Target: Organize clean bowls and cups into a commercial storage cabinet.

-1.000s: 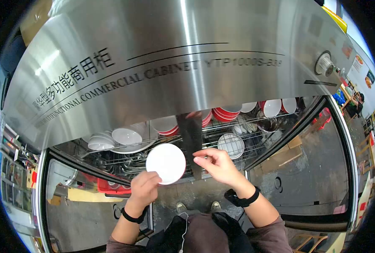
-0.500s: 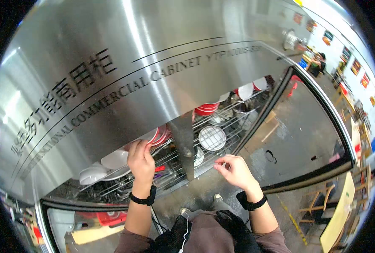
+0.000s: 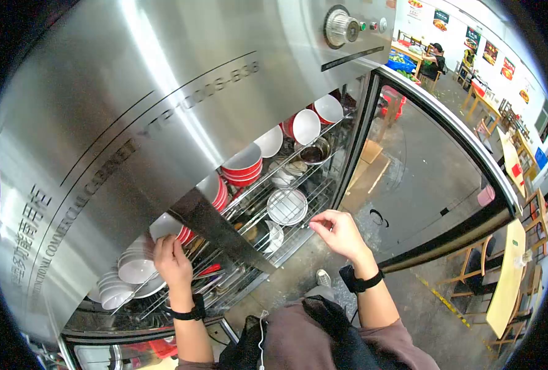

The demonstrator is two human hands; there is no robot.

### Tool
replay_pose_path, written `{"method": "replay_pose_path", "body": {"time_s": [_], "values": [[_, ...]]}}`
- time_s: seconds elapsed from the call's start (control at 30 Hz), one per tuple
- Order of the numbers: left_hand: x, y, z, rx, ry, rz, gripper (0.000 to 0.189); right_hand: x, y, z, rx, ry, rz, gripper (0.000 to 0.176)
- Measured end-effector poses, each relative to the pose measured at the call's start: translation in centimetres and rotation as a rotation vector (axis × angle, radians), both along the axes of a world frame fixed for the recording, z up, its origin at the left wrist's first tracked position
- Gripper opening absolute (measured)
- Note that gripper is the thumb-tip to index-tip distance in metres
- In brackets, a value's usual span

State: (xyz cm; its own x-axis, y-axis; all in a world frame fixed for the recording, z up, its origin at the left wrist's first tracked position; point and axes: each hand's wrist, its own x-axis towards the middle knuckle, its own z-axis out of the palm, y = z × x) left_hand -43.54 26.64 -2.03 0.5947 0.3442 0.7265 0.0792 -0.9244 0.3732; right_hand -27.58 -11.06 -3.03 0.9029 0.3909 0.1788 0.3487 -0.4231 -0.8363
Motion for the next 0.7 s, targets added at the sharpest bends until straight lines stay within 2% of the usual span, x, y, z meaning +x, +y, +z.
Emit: {"method": "replay_pose_path", "body": {"time_s": [0.07,0.17,0.2,0.23,0.33,0.43,0.5,0.57,0.7], "values": [[-0.4,0.0,-0.5,0.1,0.073,0.034,0.02,2.8,-1.0,-1.0,-0.004,-0.016,0.032,0.019],[-0.3,-2.5,-0.2,0.025,-0.044,0.168,0.037,7.3,-1.9,-2.4,0.082,-0.06,0.045,0.017],[-1.4,-1.1,-2.7,-0.026,-0.039,0.166,0.053,8.4,-1.9,-1.8,0.116,-0.039,0.014,0.014],[-1.8,-1.4,-3.8,-0.026,-0.085,0.269,0.046,9.8,-1.7,-1.4,0.143,-0.084,-0.003,0.014],[-1.8,-1.7,-5.1,0.026,-0.13,0.356,0.033,13.2,-0.4,0.6,0.184,-0.219,-0.093,0.012],[-0.6,-2.1,-6.7,0.194,-0.064,0.457,0.027,17.4,1.9,1.8,0.221,-0.644,-0.105,0.013],[0.0,-2.1,-6.9,0.303,0.034,0.507,0.026,18.5,3.8,3.3,0.184,-0.619,-0.149,0.016],[1.2,-2.2,-6.8,0.338,-0.102,0.545,0.019,20.3,5.1,3.3,0.074,-0.634,-0.145,0.027],[1.9,-2.0,-6.9,0.363,-0.129,0.607,0.013,22.7,7.1,1.2,0.075,-0.576,-0.124,0.025]]}}
